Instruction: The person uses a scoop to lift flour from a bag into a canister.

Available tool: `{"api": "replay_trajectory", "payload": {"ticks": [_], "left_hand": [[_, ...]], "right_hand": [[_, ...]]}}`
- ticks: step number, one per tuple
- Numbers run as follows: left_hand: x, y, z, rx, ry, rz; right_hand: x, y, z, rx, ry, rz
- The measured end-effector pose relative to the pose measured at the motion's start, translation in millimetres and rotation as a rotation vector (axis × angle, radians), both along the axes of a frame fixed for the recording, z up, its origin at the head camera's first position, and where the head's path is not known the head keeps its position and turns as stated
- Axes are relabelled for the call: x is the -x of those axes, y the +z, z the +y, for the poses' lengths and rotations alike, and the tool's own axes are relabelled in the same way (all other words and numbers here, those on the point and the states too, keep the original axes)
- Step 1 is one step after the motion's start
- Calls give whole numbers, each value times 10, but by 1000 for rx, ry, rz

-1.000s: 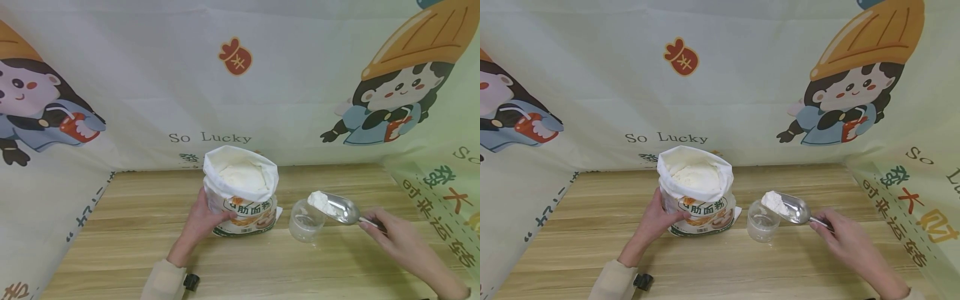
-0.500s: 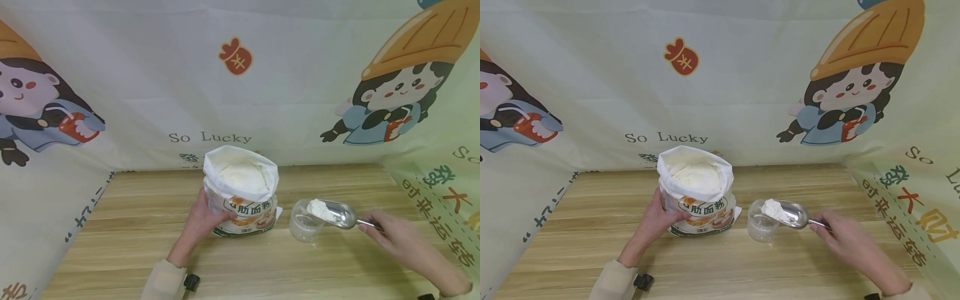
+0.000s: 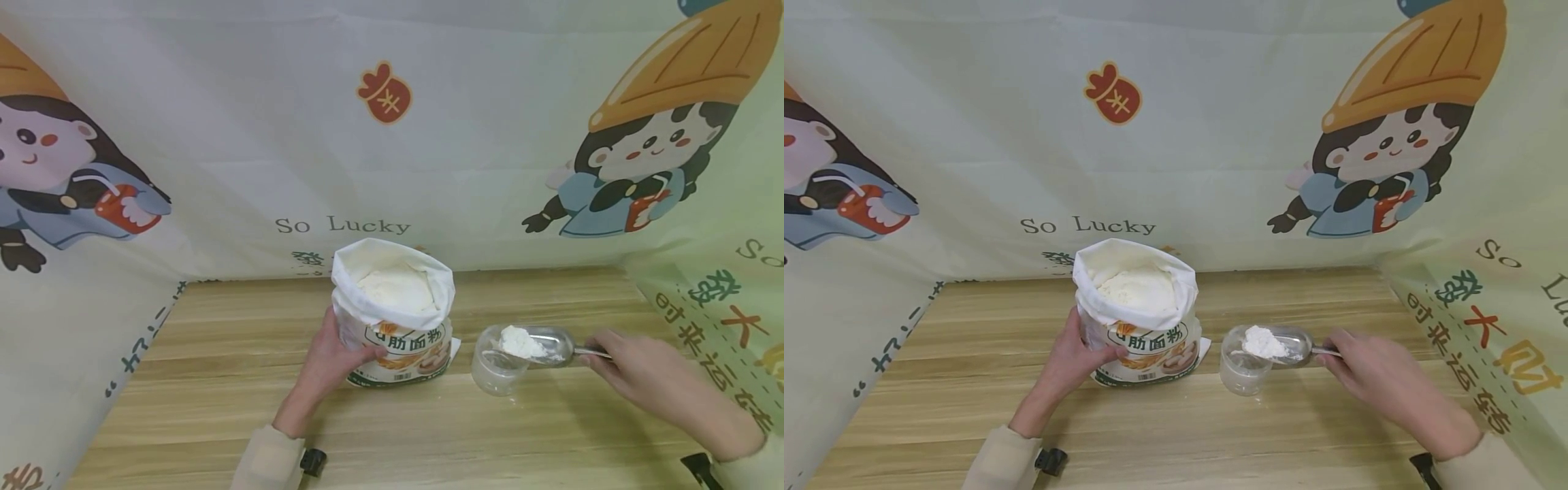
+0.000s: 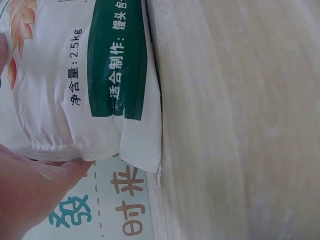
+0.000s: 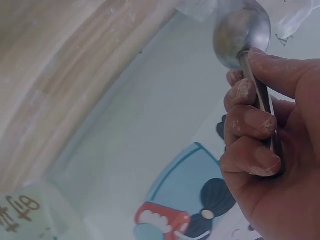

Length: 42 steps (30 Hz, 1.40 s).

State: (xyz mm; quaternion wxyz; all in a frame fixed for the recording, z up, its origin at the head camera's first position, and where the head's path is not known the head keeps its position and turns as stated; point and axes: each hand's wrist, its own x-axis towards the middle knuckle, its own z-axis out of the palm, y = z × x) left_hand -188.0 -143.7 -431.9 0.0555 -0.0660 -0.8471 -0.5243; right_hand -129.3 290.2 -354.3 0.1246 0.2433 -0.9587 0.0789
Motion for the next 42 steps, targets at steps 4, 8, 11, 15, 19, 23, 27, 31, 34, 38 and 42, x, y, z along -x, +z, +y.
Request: {"api": "replay_trajectory", "payload": {"ticks": [4,8,11,15,19,23,27,31,34,38,42], "left_hand": [[0,-1,0,-1,1,-2],[2,-9,-3,-9,-10,9],[0,-10,-4,-10,-12,16],[-3,-10,-1,-12,-12,14],[-2,-11,0,-13,-12,13],[-1,-8,0,-19,-15,19],[1,-6,-1,-31,-21,24],[2,-6,0,-31,-22,24],[2,-5,2,-24,-19,21],[2,-7,3,-20,-14,17],[0,-7,4,-23,-12,7]], "right_hand": [[23,89,-45,-46,8,-11],[42,156,-101,-77,12,-19],[55,200,-156,-103,13,-15],[66,257,-242,-145,11,16],[82,303,-332,-179,-1,16],[103,335,-412,-213,-5,2],[103,342,-472,-255,25,56],[77,320,-511,-280,56,167],[59,305,-525,-281,71,241],[55,294,-519,-267,77,280],[66,268,-474,-244,61,277]]}}
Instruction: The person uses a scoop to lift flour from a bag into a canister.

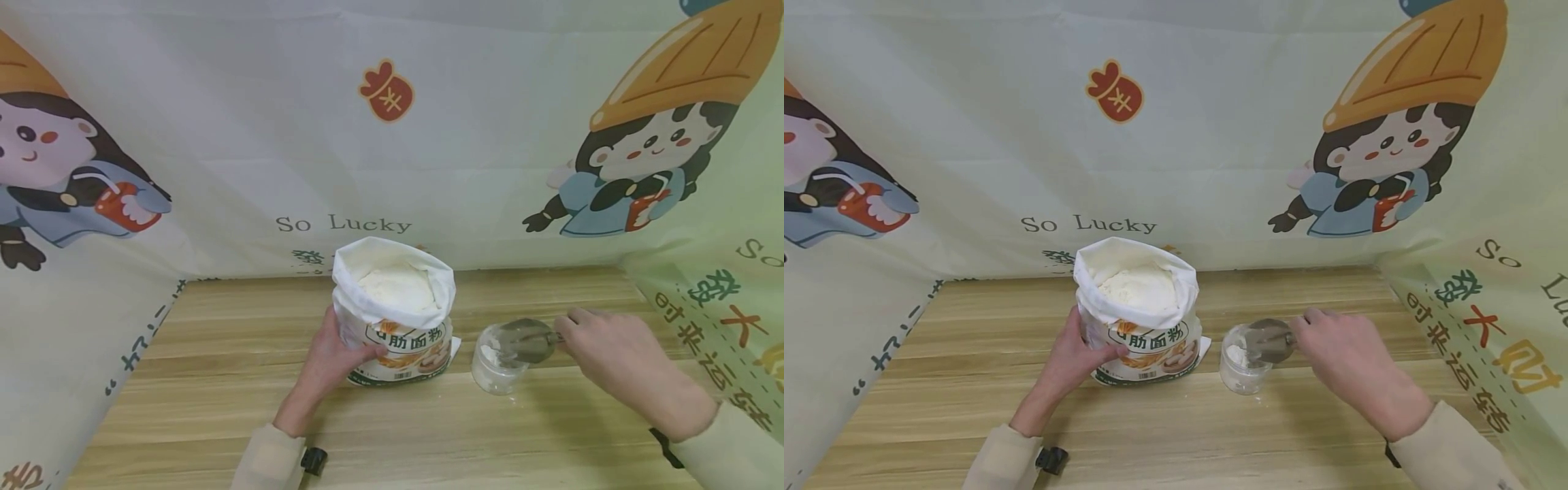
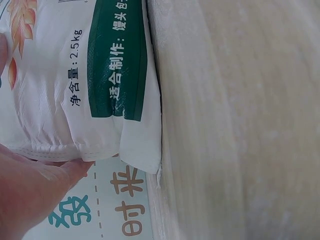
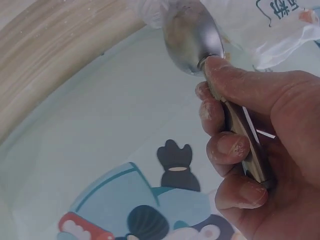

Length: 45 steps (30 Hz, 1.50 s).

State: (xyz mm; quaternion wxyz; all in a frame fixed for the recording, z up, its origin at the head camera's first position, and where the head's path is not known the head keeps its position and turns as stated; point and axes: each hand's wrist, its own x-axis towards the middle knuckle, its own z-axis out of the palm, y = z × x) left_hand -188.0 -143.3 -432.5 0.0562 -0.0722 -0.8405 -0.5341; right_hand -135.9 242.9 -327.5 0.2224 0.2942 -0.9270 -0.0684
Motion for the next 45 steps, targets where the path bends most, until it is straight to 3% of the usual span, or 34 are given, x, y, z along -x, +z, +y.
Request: {"api": "replay_trajectory", "payload": {"ticks": [10,18,29,38,45], "left_hand": [[-4,11,0,20,13,-20],[0,10,-5,10,10,-10],[1,12,-2,-1,5,-9],[-7,9,0,-22,-8,-2],[-11,10,-11,-19,-3,0]], "right_hand": [[12,-108,278,135,-12,-47],[-35,-66,390,264,-45,-83],[-52,-37,189,367,-76,-108],[-26,-18,-90,396,16,-37],[3,102,-291,372,27,-98]]}}
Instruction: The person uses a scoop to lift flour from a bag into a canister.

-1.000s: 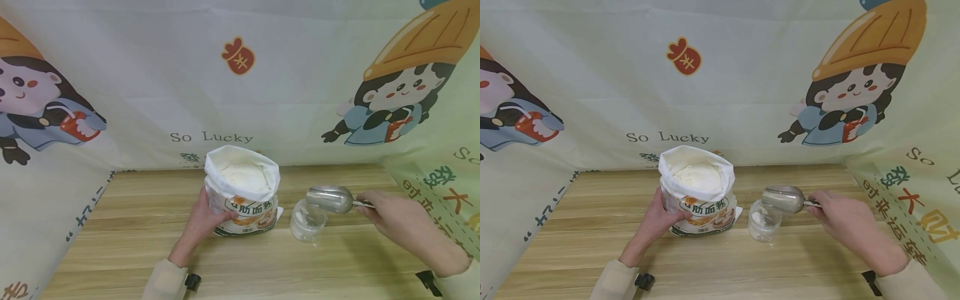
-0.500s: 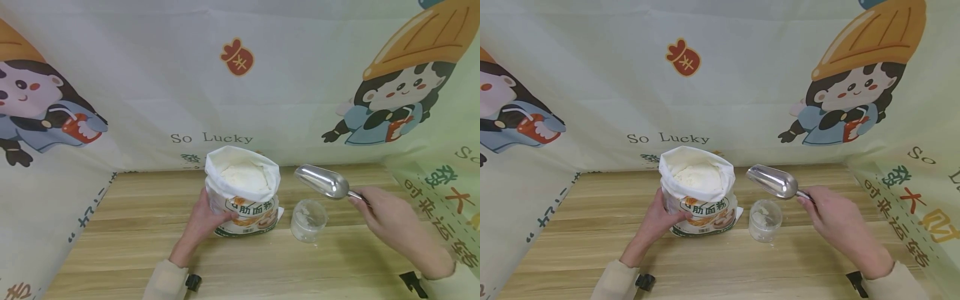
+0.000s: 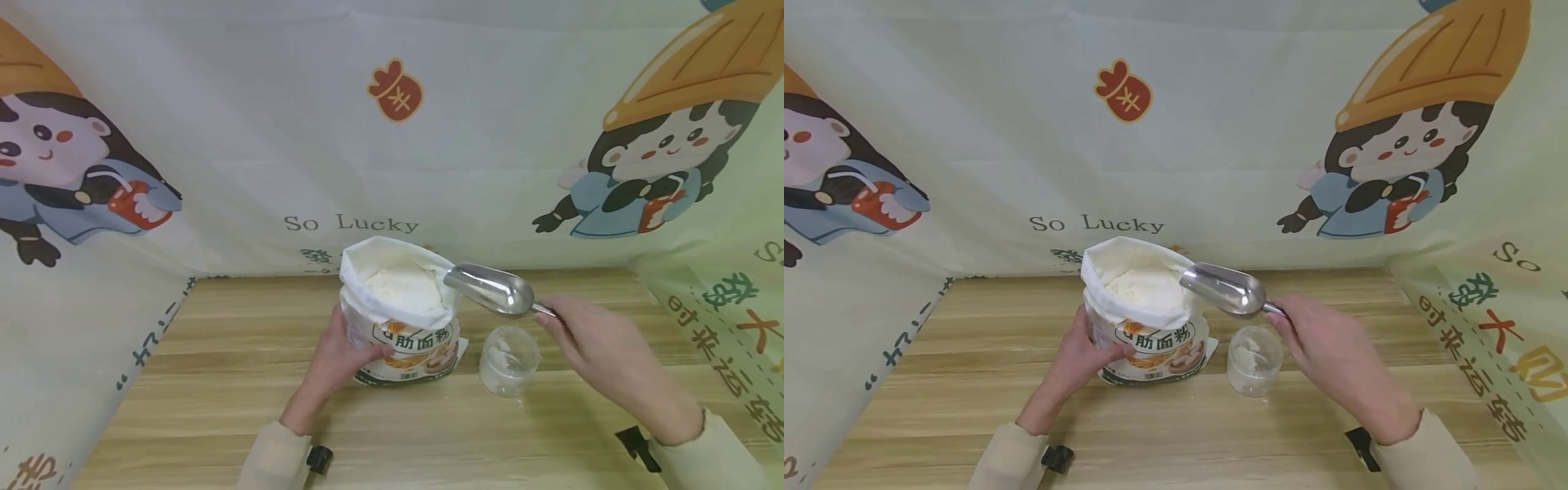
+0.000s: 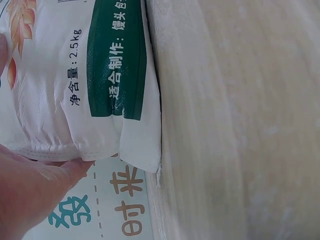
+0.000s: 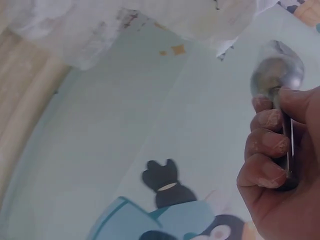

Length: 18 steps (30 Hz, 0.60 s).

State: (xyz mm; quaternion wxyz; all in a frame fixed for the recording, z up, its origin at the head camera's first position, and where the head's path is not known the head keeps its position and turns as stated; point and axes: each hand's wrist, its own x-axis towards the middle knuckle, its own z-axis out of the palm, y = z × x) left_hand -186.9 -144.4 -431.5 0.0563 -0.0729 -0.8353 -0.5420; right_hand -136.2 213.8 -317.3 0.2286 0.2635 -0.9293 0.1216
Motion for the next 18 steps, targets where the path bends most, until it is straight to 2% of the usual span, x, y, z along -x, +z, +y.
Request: {"api": "replay_trajectory", "payload": {"ticks": [9,18], "left_hand": [[1,6,4,12,2,1],[4,6,5,-6,-6,8]], "right_hand": [[75,176,-243,-62,49,4],[158,321,-465,-148,47,-6]]}}
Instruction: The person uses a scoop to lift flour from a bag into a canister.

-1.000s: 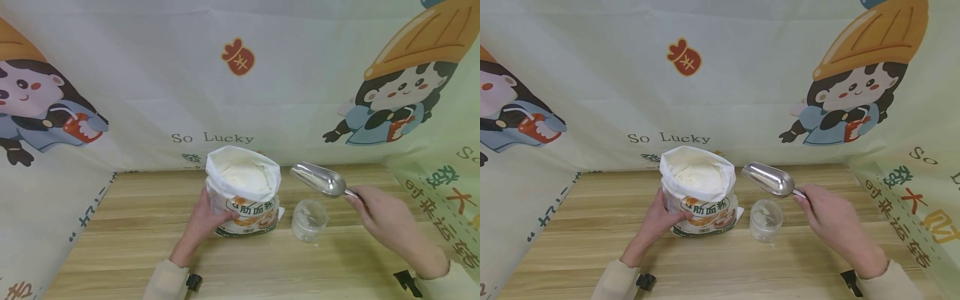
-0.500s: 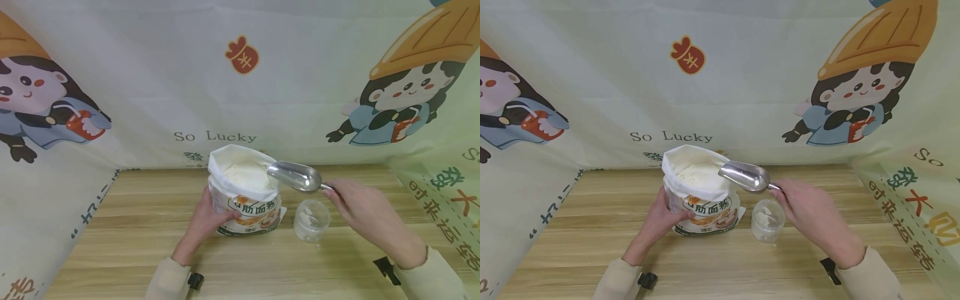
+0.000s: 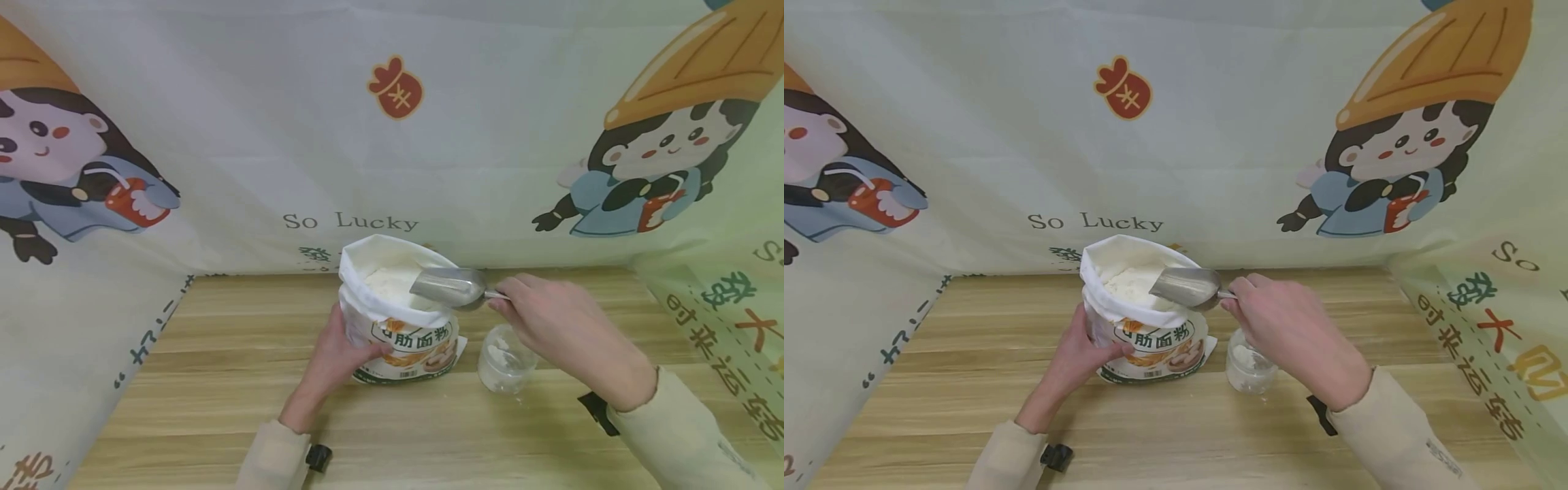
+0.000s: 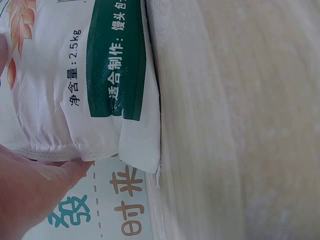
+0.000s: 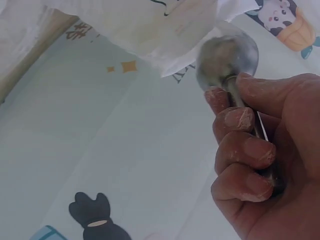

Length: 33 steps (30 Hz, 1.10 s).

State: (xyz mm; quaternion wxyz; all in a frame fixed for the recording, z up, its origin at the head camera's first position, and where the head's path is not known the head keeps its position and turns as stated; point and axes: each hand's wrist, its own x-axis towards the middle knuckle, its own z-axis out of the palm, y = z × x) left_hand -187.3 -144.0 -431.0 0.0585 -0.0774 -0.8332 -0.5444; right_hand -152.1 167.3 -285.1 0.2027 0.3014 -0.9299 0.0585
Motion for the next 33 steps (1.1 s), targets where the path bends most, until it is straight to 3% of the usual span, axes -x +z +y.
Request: {"api": "replay_trajectory", "payload": {"ticks": [8,19,27,33], "left_hand": [[-1,0,-3,19,15,-2],[2,0,-2,21,13,3],[15,-17,-7,6,7,4],[14,-22,-6,15,14,3]], "right_hand": [[49,115,-100,-43,-25,-26],[-1,240,-180,-106,-85,-78],[6,292,-283,-167,-158,-160],[31,291,-358,-186,-163,-198]]}}
